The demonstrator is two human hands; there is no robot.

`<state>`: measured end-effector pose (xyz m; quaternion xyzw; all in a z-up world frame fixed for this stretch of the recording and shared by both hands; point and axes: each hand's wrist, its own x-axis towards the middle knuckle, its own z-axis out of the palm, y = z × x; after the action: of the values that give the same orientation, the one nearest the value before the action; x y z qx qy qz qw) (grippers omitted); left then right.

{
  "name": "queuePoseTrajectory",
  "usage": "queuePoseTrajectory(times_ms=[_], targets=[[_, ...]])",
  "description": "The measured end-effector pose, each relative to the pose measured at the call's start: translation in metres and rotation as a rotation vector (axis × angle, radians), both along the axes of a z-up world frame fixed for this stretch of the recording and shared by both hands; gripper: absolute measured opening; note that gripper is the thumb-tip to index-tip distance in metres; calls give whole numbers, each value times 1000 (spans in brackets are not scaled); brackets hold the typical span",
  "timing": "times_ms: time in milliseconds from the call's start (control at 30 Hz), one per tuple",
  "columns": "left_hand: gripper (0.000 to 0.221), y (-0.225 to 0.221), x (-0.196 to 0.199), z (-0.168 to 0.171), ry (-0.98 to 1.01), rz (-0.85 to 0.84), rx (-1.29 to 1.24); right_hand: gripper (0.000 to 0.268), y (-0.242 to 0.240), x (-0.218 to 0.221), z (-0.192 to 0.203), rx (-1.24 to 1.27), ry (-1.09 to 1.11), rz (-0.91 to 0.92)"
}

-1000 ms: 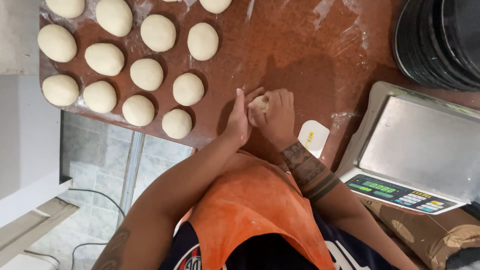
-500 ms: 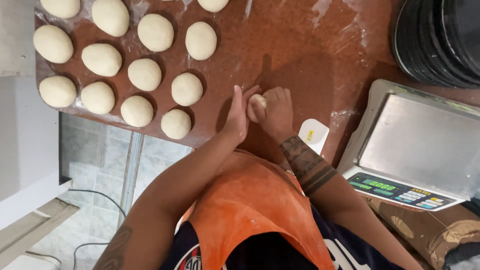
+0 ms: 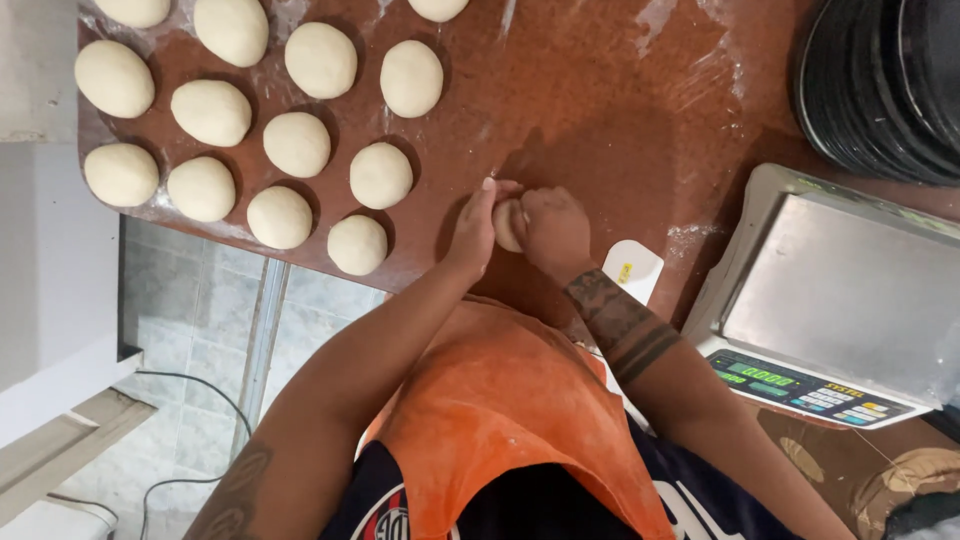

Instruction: Shaping pieces of dough into uniform balls and arranging them on a work surface

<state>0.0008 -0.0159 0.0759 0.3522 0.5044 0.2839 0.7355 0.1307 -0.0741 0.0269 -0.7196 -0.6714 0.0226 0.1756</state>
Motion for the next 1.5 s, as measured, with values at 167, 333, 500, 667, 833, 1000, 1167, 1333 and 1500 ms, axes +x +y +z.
queuePoseTrajectory(times_ms=[167, 333, 500, 667, 833, 1000, 1167, 1333, 1500], targets=[[49, 4, -2, 15, 197, 54, -43, 14, 5, -6, 29, -164, 617, 64], [84, -12, 1, 20, -146, -141, 120, 25, 4, -1, 24, -14, 833, -56], [73, -3, -15, -6, -5, -10, -23, 33, 3, -8, 38, -164, 277, 102], [82, 0, -2, -5, -232, 148, -330, 39, 19, -8, 65, -16, 420, 259], [74, 16, -7, -39, -431, 225, -198, 36, 16, 4, 12, 9, 137, 187], [58, 31, -15, -45, 9, 142, -216, 34, 21, 0, 18, -95, 595, 250], [60, 17, 0, -20, -366, 99, -91, 45, 24, -8, 59, 108, 575, 164], [64, 23, -13, -29, -79, -40, 88, 44, 30, -9, 32, 31, 56, 135], [50, 32, -10, -25, 107, 239, -339, 29, 47, -17, 59, 135, 198, 319]])
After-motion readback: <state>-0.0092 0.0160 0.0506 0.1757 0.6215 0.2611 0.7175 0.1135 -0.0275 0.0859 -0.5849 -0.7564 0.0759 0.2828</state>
